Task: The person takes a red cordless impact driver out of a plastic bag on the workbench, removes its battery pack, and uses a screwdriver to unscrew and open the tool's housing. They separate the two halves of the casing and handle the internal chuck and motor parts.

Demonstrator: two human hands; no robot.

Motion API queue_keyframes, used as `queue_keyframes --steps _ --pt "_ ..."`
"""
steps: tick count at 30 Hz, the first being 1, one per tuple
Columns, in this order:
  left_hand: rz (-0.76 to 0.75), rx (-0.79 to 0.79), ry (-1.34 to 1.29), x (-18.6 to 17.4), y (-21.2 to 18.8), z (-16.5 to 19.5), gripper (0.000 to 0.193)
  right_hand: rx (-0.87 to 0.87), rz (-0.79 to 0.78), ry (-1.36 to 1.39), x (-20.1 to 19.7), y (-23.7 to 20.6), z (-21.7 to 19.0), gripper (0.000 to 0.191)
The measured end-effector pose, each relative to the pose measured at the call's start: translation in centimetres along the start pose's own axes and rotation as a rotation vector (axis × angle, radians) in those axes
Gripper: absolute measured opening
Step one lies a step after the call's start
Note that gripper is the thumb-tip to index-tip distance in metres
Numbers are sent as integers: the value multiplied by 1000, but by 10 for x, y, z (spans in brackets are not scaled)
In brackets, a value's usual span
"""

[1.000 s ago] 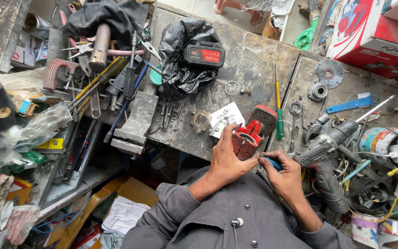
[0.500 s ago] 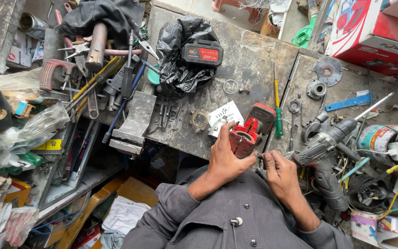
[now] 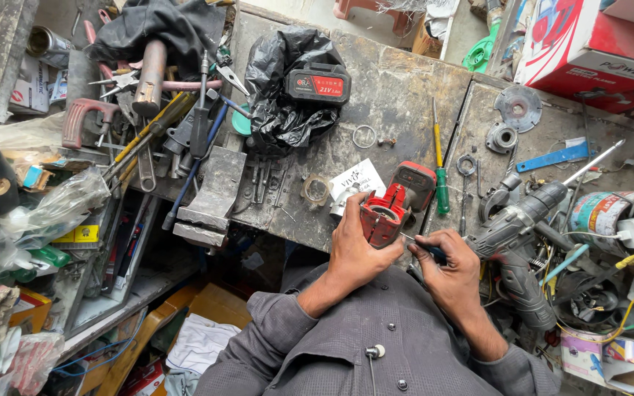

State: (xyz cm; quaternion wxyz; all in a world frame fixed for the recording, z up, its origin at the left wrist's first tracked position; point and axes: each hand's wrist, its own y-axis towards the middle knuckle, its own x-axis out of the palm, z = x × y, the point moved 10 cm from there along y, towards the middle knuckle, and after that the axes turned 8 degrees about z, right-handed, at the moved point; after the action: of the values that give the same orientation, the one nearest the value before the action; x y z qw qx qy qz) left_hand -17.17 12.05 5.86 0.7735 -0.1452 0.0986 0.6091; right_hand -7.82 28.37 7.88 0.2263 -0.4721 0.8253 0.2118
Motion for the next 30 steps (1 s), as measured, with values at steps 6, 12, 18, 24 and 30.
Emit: queue_keyframes --steps 6,12,18,24,30 --pt "9 -41 -41 -3 4 -8 85 74 -181 -152 15 2 11 23" --pt "24 -50 -165 -9 6 -15 80 -106 -161 -206 19 8 -17 12" --pt "-41 -62 -314 -9 13 -26 76 -251 -133 -133 17 20 -48 16" --pt "-100 -95 -543 -9 17 -47 74 -257 -177 -194 33 28 -56 18" --pt "-79 -142 -656 -13 18 -61 69 -498 -168 -181 34 34 -88 15"
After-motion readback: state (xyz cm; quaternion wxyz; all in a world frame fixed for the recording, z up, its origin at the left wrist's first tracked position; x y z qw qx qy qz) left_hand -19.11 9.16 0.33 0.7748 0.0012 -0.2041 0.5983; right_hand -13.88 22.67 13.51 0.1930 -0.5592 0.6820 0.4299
